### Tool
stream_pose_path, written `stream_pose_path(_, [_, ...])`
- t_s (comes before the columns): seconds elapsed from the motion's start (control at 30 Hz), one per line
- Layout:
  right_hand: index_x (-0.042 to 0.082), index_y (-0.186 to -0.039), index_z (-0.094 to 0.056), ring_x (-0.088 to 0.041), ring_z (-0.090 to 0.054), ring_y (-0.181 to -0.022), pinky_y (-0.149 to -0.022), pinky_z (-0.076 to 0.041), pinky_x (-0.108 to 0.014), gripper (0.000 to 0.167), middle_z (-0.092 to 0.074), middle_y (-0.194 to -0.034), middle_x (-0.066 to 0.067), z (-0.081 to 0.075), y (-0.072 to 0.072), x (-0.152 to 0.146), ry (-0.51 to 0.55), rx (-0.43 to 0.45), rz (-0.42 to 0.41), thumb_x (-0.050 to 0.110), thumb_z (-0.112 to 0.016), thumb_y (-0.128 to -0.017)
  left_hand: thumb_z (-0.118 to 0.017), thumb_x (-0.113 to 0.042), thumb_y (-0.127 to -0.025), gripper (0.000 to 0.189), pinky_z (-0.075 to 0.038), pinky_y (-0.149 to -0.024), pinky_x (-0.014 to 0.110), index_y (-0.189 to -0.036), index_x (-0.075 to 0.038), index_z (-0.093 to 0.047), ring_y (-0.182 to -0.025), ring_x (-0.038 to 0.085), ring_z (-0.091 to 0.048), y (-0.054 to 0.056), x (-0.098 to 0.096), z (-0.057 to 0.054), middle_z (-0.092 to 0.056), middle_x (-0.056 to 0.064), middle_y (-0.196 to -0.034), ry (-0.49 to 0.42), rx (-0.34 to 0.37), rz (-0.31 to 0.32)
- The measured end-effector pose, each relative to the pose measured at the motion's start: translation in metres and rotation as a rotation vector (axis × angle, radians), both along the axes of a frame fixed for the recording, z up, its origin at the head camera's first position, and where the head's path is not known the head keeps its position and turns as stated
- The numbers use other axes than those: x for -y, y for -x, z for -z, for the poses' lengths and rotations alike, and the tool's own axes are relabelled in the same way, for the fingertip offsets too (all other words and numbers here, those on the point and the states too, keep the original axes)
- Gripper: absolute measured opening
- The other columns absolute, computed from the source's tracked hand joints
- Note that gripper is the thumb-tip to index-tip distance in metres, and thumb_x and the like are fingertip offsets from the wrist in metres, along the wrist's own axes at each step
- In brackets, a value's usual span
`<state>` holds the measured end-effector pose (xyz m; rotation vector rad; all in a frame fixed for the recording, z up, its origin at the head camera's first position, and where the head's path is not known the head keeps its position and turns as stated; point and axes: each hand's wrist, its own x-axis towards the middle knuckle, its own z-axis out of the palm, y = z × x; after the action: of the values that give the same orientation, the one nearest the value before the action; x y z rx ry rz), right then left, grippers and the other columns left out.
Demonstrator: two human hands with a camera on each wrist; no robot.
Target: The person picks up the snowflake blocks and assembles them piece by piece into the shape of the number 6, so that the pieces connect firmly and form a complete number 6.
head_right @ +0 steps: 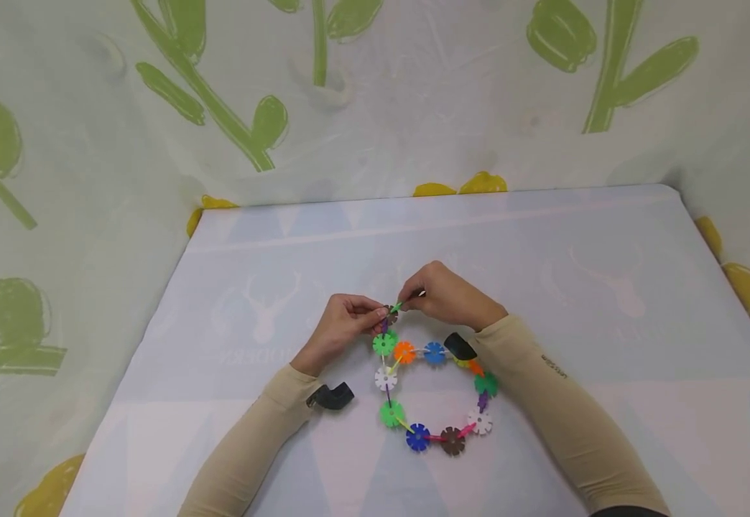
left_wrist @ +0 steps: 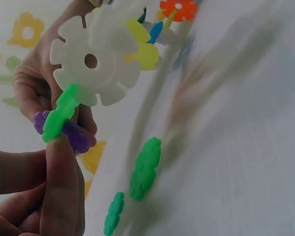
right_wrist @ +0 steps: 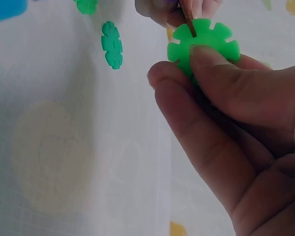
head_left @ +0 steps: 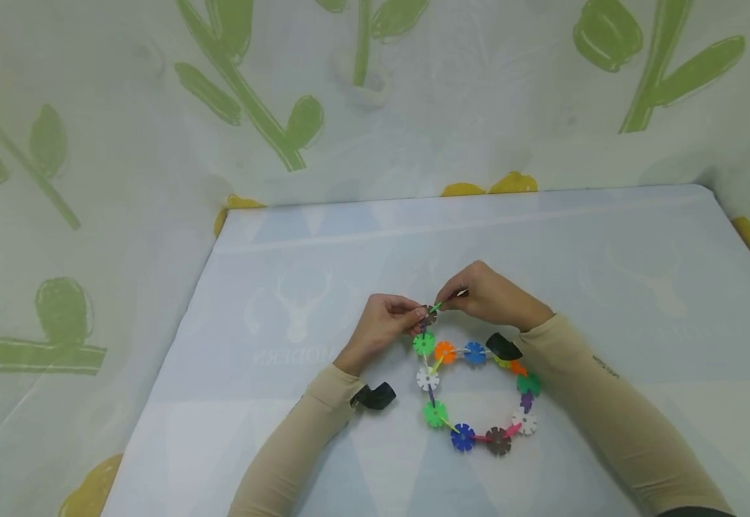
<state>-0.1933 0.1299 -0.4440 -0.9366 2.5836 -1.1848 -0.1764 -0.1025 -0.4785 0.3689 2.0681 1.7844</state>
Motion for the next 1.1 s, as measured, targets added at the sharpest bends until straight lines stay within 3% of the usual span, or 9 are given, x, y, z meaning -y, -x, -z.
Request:
stream_pose_path(0.17, [0.012, -0.093, -0.084, -0.011, -0.075, -0.084, -0.072, -0.059, -0.024, 0.012, -0.082, -0.092, -0.002, 0.001, -0.002, 0.001, -0.005, 0.014, 0.004, 0.002, -0.08, -0.087, -0.066, -0.003, -0.099, 0.022, -0.061, -0.069, 0.023, -0.111, 0.014, -0.072, -0.07, 0.005, -0.07, 0.001, 0.005, -0.002, -0.076, 0.031, -0.102, 0.024, 0.034, 0.056])
stream_pose_path(0.37, [0.013, -0.095, -0.084, -0.012, -0.074, -0.085, -0.075, -0.059, -0.026, 0.012, -0.082, -0.095, -0.002, -0.006, -0.005, 0.006, 0.024, 0.051, 0.002, 0.004, -0.079, -0.089, -0.06, -0.021, -0.106, 0.029, -0.062, -0.081, 0.03, -0.121, 0.002, -0.072, -0.085, 0.011, -0.072, 0.005, 0.014, -0.004, -0.077, 0.021, -0.108, 0.114, -0.023, 0.163])
stream_pose_path(0.5, [0.01, -0.094, -0.084, -0.013, -0.073, -0.082, -0.075, -0.06, -0.027, 0.01, -0.082, -0.094, -0.004, -0.009, -0.006, 0.015, 0.037, 0.032, 0.004, 0.003, -0.078, -0.09, -0.058, -0.032, -0.107, 0.036, -0.062, -0.086, 0.033, -0.127, -0.004, -0.071, -0.095, 0.016, -0.074, 0.008, 0.018, -0.006, -0.077, 0.017, -0.112, 0.122, -0.005, 0.222])
stream_pose_path(0.7, [0.008, -0.1, -0.083, -0.014, -0.073, -0.084, -0.076, -0.061, -0.031, 0.01, -0.081, -0.099, -0.006, -0.012, -0.002, 0.025, 0.01, 0.038, 0.014, 0.007, -0.076, -0.092, -0.062, -0.031, -0.105, 0.036, -0.062, -0.087, 0.034, -0.124, -0.002, -0.073, -0.09, 0.016, -0.075, 0.014, 0.027, -0.007, -0.078, 0.018, -0.106, 0.123, 0.01, 0.198])
stream_pose_path(0.9, [0.004, -0.111, -0.078, -0.018, -0.072, -0.089, -0.078, -0.06, -0.037, 0.019, -0.079, -0.105, -0.006, -0.011, 0.019, 0.02, -0.054, 0.052, 0.066, 0.012, -0.077, -0.093, -0.063, -0.026, -0.105, 0.035, -0.062, -0.088, 0.034, -0.124, 0.001, -0.071, -0.091, 0.013, -0.074, 0.022, 0.039, -0.005, -0.078, 0.017, -0.107, 0.143, 0.065, 0.158])
stream_pose_path(1.1, [0.007, -0.116, -0.076, -0.019, -0.067, -0.093, -0.086, -0.059, -0.038, 0.025, -0.075, -0.106, -0.005, 0.0, 0.04, 0.021, -0.161, 0.126, -0.052, 0.014, -0.079, -0.092, -0.063, -0.027, -0.104, 0.035, -0.062, -0.087, 0.035, -0.125, 0.0, -0.07, -0.094, 0.015, -0.073, 0.025, 0.046, -0.006, -0.078, 0.016, -0.109, 0.162, 0.088, 0.169])
